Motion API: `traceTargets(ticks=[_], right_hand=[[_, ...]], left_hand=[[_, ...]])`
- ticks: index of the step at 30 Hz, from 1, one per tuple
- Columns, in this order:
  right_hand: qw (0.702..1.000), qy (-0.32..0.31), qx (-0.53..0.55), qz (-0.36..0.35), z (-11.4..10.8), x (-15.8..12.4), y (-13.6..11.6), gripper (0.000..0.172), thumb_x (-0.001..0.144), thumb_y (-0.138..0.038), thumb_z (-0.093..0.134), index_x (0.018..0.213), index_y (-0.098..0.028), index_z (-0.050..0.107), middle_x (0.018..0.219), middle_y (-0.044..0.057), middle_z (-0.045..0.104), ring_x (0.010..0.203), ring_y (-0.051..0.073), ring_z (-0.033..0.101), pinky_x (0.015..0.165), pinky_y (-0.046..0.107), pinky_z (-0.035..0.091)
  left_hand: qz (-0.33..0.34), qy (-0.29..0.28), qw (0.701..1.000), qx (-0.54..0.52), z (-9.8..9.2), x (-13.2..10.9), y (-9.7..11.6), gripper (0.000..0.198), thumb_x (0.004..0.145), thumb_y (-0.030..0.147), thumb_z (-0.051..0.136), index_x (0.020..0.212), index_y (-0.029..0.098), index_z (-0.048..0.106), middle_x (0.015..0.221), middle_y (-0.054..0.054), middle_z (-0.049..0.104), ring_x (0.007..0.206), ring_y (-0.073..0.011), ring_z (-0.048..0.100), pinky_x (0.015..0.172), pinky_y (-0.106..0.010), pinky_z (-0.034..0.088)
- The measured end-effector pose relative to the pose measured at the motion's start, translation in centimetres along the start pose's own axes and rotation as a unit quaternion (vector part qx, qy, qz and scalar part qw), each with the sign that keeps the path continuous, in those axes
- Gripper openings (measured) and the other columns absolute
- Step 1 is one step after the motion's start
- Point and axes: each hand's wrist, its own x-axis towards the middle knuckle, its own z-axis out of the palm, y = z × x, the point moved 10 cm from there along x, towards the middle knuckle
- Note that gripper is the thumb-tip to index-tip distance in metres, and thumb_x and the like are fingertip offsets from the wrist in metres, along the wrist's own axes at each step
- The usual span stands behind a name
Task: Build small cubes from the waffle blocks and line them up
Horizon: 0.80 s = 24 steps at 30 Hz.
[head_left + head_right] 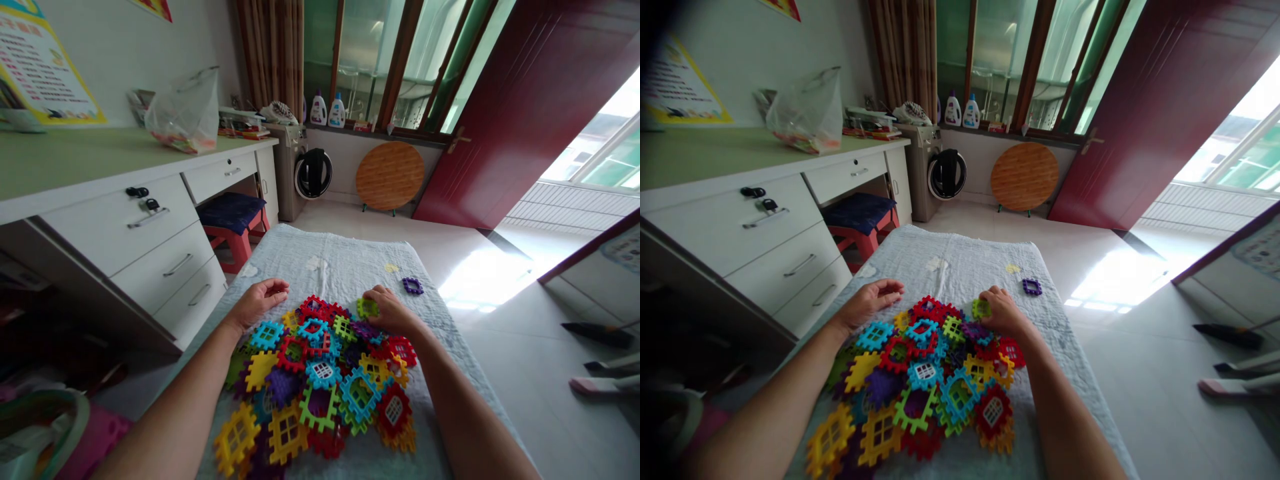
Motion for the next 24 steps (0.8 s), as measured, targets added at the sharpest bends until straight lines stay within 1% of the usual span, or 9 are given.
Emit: traceTargets(ticks=[2, 4, 8, 9, 11, 14, 17, 21, 24], right_hand=[[1.0, 0.004, 0.0, 0.001, -0.2, 0.0, 0.2, 0.043, 0.062, -0.02, 0.064, 0.104, -0.018, 0.059, 0.1, 0.008, 0.054, 0.093, 0.021, 0.049, 0.084, 0.033, 0.039], [1.0, 0.019, -0.005, 0.011, -1.1, 0.0, 1.0, 0.042, 0.062, -0.022, 0.064, 0.103, -0.018, 0.059, 0.098, 0.007, 0.054, 0.092, 0.022, 0.049, 0.083, 0.034, 0.038], [0.994, 0.083, -0.034, 0.06, -4.5, 0.7, 4.6, 0.045, 0.064, -0.024, 0.062, 0.108, -0.017, 0.058, 0.101, 0.008, 0.055, 0.094, 0.023, 0.049, 0.083, 0.035, 0.037], [0.992, 0.092, -0.046, 0.074, -5.2, 1.0, 5.6, 0.045, 0.064, -0.025, 0.061, 0.108, -0.018, 0.059, 0.102, 0.009, 0.055, 0.094, 0.024, 0.049, 0.083, 0.035, 0.037], [0.989, 0.088, -0.073, 0.098, -5.8, 1.8, 7.5, 0.044, 0.065, -0.027, 0.062, 0.108, -0.02, 0.06, 0.103, 0.008, 0.056, 0.095, 0.025, 0.049, 0.082, 0.036, 0.037], [0.986, 0.033, -0.107, 0.124, -5.0, 2.8, 9.4, 0.044, 0.065, -0.029, 0.064, 0.109, -0.022, 0.061, 0.106, 0.008, 0.057, 0.099, 0.028, 0.048, 0.083, 0.038, 0.036], [0.985, -0.013, -0.116, 0.125, -4.1, 3.2, 10.2, 0.052, 0.064, -0.031, 0.067, 0.115, -0.023, 0.059, 0.114, 0.009, 0.056, 0.105, 0.031, 0.046, 0.084, 0.041, 0.035], [0.989, -0.017, -0.107, 0.104, -4.5, 3.3, 10.3, 0.066, 0.064, -0.036, 0.069, 0.126, -0.023, 0.051, 0.125, 0.01, 0.052, 0.11, 0.031, 0.043, 0.088, 0.041, 0.034], [0.988, -0.032, -0.112, 0.103, -4.4, 3.4, 10.2, 0.061, 0.064, -0.037, 0.069, 0.122, -0.023, 0.055, 0.119, 0.009, 0.055, 0.108, 0.031, 0.044, 0.087, 0.041, 0.034]], left_hand=[[0.0, 0.002, 1.0, 0.008, 0.0, 0.0, 0.0, 0.04, 0.07, 0.041, 0.068, 0.1, 0.016, 0.062, 0.099, -0.007, 0.065, 0.091, -0.0207, 0.06, 0.083, -0.034, 0.048], [0.0, 0.005, 1.0, 0.01, 0.0, 0.0, 0.1, 0.04, 0.07, 0.042, 0.067, 0.1, 0.016, 0.062, 0.098, -0.007, 0.065, 0.091, -0.0208, 0.06, 0.083, -0.034, 0.048], [0.002, 0.008, 1.0, 0.003, 0.0, -0.2, 0.4, 0.038, 0.07, 0.041, 0.067, 0.099, 0.017, 0.063, 0.098, -0.007, 0.065, 0.09, -0.0201, 0.06, 0.082, -0.033, 0.048], [0.002, 0.009, 1.0, 0.002, 0.0, -0.2, 0.5, 0.038, 0.07, 0.041, 0.067, 0.099, 0.017, 0.063, 0.098, -0.007, 0.066, 0.09, -0.0201, 0.061, 0.082, -0.033, 0.048], [0.002, 0.014, 1.0, 0.002, 0.0, -0.2, 0.6, 0.038, 0.069, 0.042, 0.068, 0.098, 0.017, 0.064, 0.097, -0.007, 0.066, 0.089, -0.0205, 0.061, 0.081, -0.033, 0.049], [0.002, 0.018, 1.0, 0.002, -0.1, -0.2, 0.4, 0.039, 0.068, 0.042, 0.069, 0.098, 0.017, 0.064, 0.097, -0.007, 0.067, 0.089, -0.0209, 0.061, 0.082, -0.034, 0.049], [0.004, 0.016, 1.0, -0.002, -0.1, -0.1, 0.2, 0.037, 0.069, 0.041, 0.069, 0.098, 0.017, 0.064, 0.097, -0.007, 0.067, 0.089, -0.0202, 0.062, 0.084, -0.034, 0.048], [0.003, 0.015, 1.0, -0.004, -0.1, -0.1, 0.2, 0.037, 0.069, 0.04, 0.069, 0.097, 0.017, 0.064, 0.097, -0.007, 0.067, 0.09, -0.0201, 0.062, 0.086, -0.035, 0.048], [-0.004, 0.017, 1.0, -0.007, -0.1, -0.2, 0.3, 0.039, 0.068, 0.04, 0.07, 0.098, 0.017, 0.064, 0.098, -0.007, 0.068, 0.089, -0.0208, 0.063, 0.085, -0.035, 0.048]])
